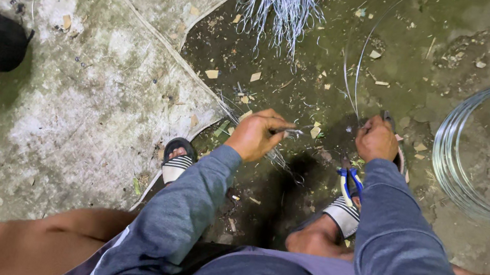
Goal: The person cuts lengths of metal wire using pliers and then bends the ends to form loops. The person repeats this process multiple times, creating a pile of finished wire pieces on the floor.
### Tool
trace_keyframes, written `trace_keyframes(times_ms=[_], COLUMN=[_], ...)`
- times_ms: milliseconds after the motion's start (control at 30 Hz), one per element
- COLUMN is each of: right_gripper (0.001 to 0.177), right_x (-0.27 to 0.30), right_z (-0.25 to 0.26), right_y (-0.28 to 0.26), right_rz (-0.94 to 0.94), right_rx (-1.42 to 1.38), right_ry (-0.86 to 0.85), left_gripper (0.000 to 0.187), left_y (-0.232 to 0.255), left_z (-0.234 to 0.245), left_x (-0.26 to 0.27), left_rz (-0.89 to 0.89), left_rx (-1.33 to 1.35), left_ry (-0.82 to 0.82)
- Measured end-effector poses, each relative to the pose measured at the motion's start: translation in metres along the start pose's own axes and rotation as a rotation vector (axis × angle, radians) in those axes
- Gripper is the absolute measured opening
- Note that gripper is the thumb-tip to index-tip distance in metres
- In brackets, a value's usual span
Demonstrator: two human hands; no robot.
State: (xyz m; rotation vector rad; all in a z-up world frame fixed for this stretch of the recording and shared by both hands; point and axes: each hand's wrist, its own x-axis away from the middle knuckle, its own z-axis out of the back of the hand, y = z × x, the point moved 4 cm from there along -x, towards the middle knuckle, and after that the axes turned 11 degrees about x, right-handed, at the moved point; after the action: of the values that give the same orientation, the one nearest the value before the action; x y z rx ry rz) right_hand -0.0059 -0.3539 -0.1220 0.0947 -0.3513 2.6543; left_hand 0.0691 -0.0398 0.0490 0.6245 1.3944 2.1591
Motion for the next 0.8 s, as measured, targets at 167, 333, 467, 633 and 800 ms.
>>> trace_keyframes(times_ms=[167, 333, 467, 633, 800], right_gripper=[0.020, 0.018, 0.014, 0.017, 0.012], right_x=[0.006, 0.005, 0.000, -0.009, -0.023], right_z=[0.037, 0.068, 0.091, 0.131, 0.188], right_y=[-0.003, -0.009, -0.014, -0.025, -0.037], right_rz=[-0.002, 0.041, 0.051, 0.222, 0.360], right_rx=[-0.011, -0.014, -0.094, -0.133, -0.064], right_ry=[0.111, 0.171, 0.185, 0.251, 0.337], left_gripper=[0.020, 0.025, 0.022, 0.021, 0.026], left_y=[0.012, 0.031, 0.037, 0.034, 0.028], left_z=[0.013, 0.024, 0.032, 0.050, 0.067], left_x=[-0.008, -0.005, -0.009, -0.019, -0.023], left_rz=[-0.016, -0.050, -0.057, -0.157, 0.086], left_rx=[-0.004, -0.009, 0.021, -0.005, 0.152], left_ry=[0.069, 0.110, 0.119, 0.126, 0.224])
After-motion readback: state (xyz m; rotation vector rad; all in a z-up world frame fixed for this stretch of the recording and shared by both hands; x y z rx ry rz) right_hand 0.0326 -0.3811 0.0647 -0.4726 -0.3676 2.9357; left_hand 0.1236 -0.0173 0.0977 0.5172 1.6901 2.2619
